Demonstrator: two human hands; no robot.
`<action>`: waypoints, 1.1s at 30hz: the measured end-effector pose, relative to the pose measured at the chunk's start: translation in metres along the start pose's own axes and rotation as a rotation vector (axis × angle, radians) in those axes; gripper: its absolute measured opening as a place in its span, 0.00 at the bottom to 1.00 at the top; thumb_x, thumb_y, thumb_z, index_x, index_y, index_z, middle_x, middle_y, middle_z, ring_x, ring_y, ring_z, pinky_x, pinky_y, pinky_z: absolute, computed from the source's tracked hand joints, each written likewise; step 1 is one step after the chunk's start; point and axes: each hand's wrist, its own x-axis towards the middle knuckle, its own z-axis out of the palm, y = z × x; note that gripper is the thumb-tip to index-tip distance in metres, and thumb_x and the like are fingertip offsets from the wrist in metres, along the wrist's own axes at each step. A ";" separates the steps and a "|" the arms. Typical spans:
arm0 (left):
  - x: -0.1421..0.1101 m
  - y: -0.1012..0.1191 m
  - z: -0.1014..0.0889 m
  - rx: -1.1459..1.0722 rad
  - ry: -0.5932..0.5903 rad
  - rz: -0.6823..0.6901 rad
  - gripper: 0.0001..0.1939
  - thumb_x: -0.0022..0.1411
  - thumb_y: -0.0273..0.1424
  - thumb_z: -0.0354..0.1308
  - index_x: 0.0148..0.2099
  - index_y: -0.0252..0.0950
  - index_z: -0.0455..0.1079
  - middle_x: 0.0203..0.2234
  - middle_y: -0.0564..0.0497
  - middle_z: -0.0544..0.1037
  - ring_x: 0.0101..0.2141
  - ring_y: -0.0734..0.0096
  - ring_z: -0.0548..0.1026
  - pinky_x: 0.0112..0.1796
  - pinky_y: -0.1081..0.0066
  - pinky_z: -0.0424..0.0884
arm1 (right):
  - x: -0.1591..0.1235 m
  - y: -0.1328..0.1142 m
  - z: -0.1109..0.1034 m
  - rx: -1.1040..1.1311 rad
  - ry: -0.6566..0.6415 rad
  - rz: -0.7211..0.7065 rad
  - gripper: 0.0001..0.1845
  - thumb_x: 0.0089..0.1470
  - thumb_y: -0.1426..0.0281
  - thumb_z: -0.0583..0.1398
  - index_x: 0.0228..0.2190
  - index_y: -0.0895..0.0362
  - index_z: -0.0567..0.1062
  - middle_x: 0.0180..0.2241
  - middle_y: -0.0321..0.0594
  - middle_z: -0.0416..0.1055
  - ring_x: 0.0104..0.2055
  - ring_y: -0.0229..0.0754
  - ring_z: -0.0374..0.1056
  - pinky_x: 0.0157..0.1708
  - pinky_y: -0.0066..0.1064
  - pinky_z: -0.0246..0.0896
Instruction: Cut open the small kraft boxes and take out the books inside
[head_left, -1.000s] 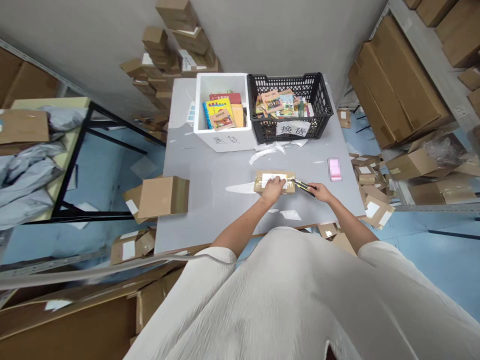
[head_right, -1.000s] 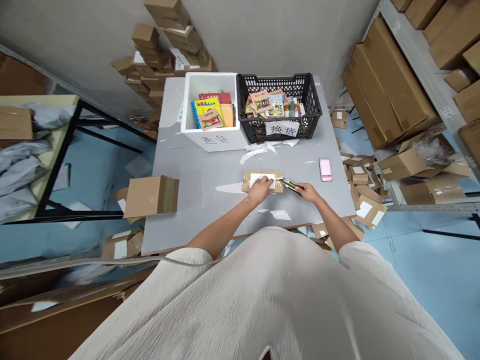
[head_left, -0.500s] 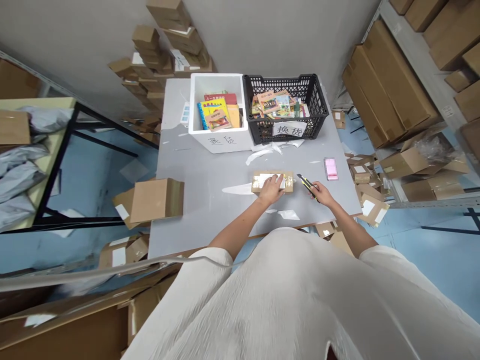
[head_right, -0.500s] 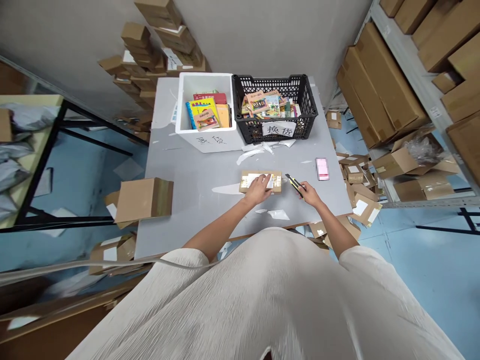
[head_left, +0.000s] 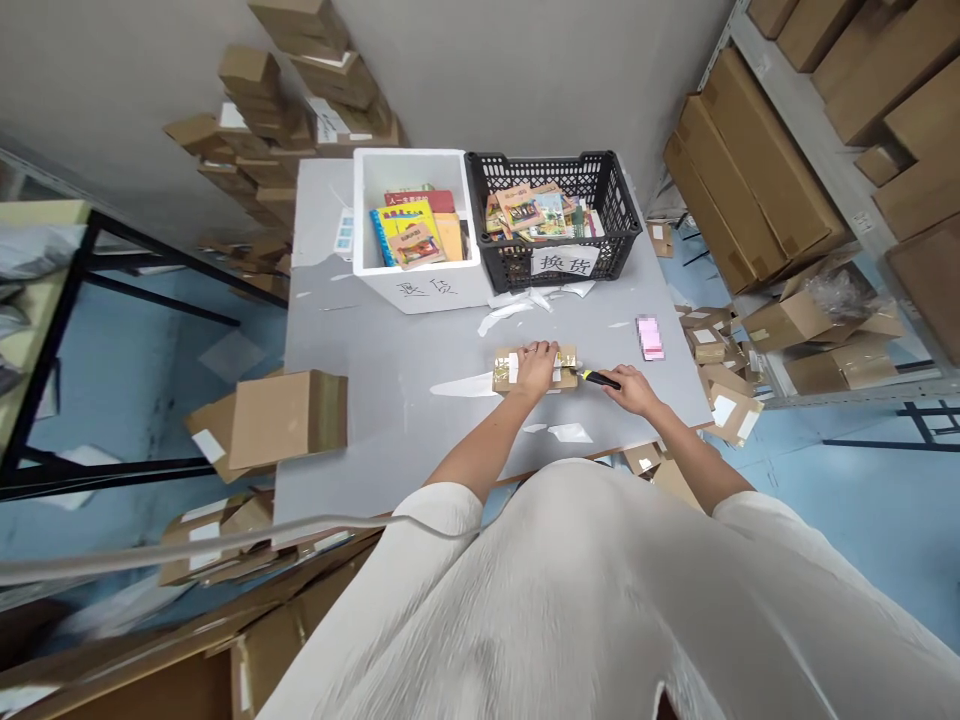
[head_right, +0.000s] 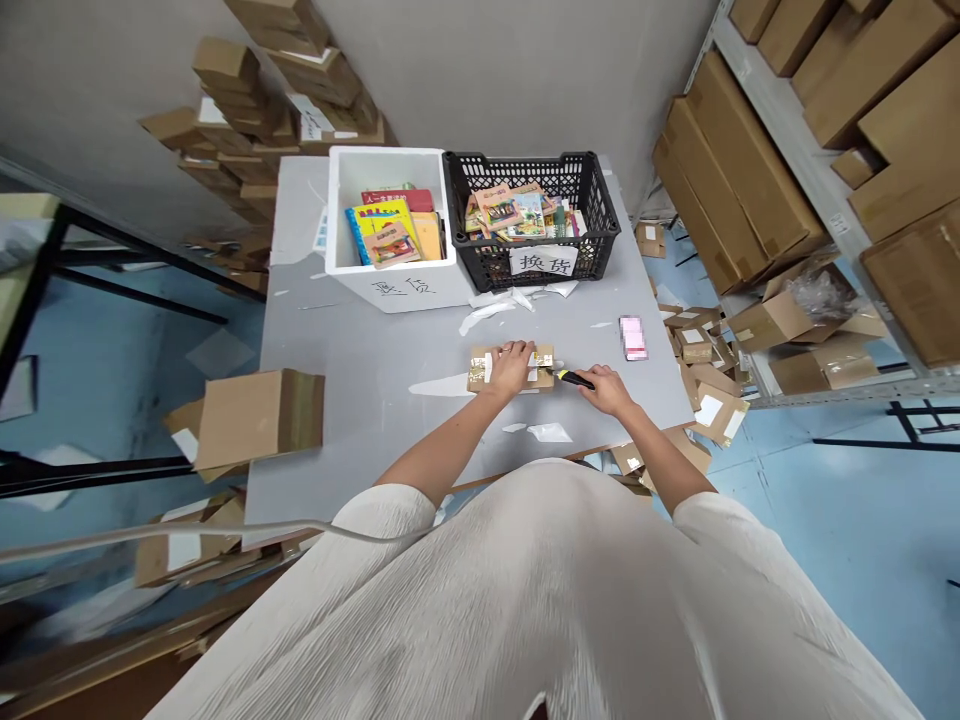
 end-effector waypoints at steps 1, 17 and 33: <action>0.000 0.000 0.002 0.001 0.004 0.005 0.38 0.69 0.22 0.58 0.79 0.40 0.63 0.69 0.34 0.74 0.70 0.41 0.68 0.67 0.43 0.63 | 0.002 -0.001 0.001 -0.033 0.000 0.006 0.27 0.75 0.59 0.60 0.69 0.49 0.79 0.54 0.52 0.80 0.57 0.59 0.72 0.59 0.46 0.66; -0.015 -0.001 0.023 -0.053 0.087 0.003 0.36 0.78 0.27 0.42 0.84 0.35 0.56 0.78 0.35 0.66 0.77 0.44 0.61 0.73 0.43 0.56 | 0.006 0.006 0.021 -0.014 0.093 0.051 0.30 0.76 0.57 0.56 0.72 0.50 0.76 0.57 0.55 0.76 0.57 0.62 0.66 0.57 0.49 0.65; -0.026 -0.007 0.026 -0.190 0.127 0.000 0.34 0.80 0.38 0.44 0.82 0.33 0.60 0.81 0.36 0.61 0.79 0.48 0.58 0.78 0.48 0.51 | 0.014 0.047 0.016 0.181 0.204 0.105 0.27 0.68 0.54 0.62 0.62 0.51 0.81 0.54 0.52 0.79 0.57 0.62 0.73 0.61 0.54 0.70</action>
